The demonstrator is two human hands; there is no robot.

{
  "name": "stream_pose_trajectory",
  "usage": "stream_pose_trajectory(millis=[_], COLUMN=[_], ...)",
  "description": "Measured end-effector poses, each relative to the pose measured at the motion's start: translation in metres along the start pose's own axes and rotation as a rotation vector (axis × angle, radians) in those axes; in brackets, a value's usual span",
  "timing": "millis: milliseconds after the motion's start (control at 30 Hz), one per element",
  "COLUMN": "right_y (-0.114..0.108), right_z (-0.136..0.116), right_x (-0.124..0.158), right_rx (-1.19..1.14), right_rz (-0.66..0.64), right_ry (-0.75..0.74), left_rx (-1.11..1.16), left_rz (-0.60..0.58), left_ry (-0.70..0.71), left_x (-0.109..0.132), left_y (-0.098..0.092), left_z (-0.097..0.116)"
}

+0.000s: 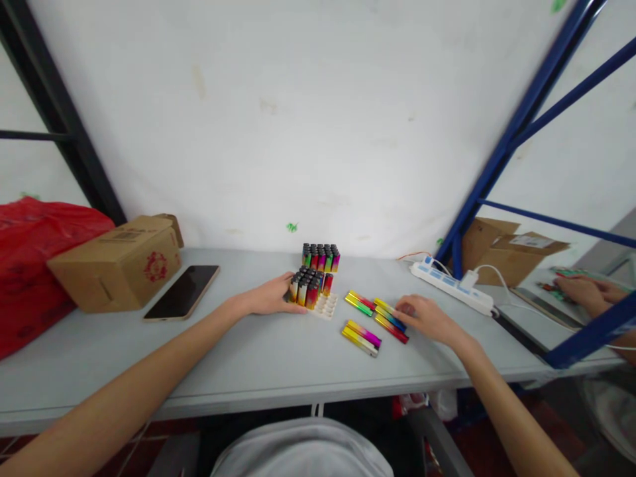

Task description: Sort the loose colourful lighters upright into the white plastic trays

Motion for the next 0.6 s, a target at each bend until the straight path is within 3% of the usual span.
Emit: stream_pose_trajectory(millis=[100, 200, 367, 500, 600], right_y=[0.007, 0.003, -0.025, -0.024, -0.019], right_z=[0.010, 0.005, -0.012, -0.045, -0.079], right_x=[0.001, -0.018, -0.063, -0.096, -0.112], right_rx=[-0.007, -0.113, -0.559, -1.167, -1.421], right_rz=[0.077, 0.159, 0.361, 0.275, 0.215], right_ry=[0.003, -0.008, 0.046, 0.034, 0.003], left_rx=[0.004, 0.018, 0.023, 0.024, 0.030], left_rz=[0.022, 0.046, 0.033, 0.027, 0.041], left_ry=[0.014, 0.019, 0.033, 0.034, 0.029], left_x=[0.000, 0.001, 0.000, 0.000, 0.000], left_y=[-0.001, -0.002, 0.000, -0.001, -0.002], left_z=[0.001, 0.002, 0.002, 0.004, 0.006])
Point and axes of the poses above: each hand's wrist, its own x-axis away from the middle knuckle, its own y-axis out of the palm, z = x × y, the point moved 7 cm from there along -x, towards the middle knuckle, and after that the axes turned 8 degrees about y, right-handed, at the moved point
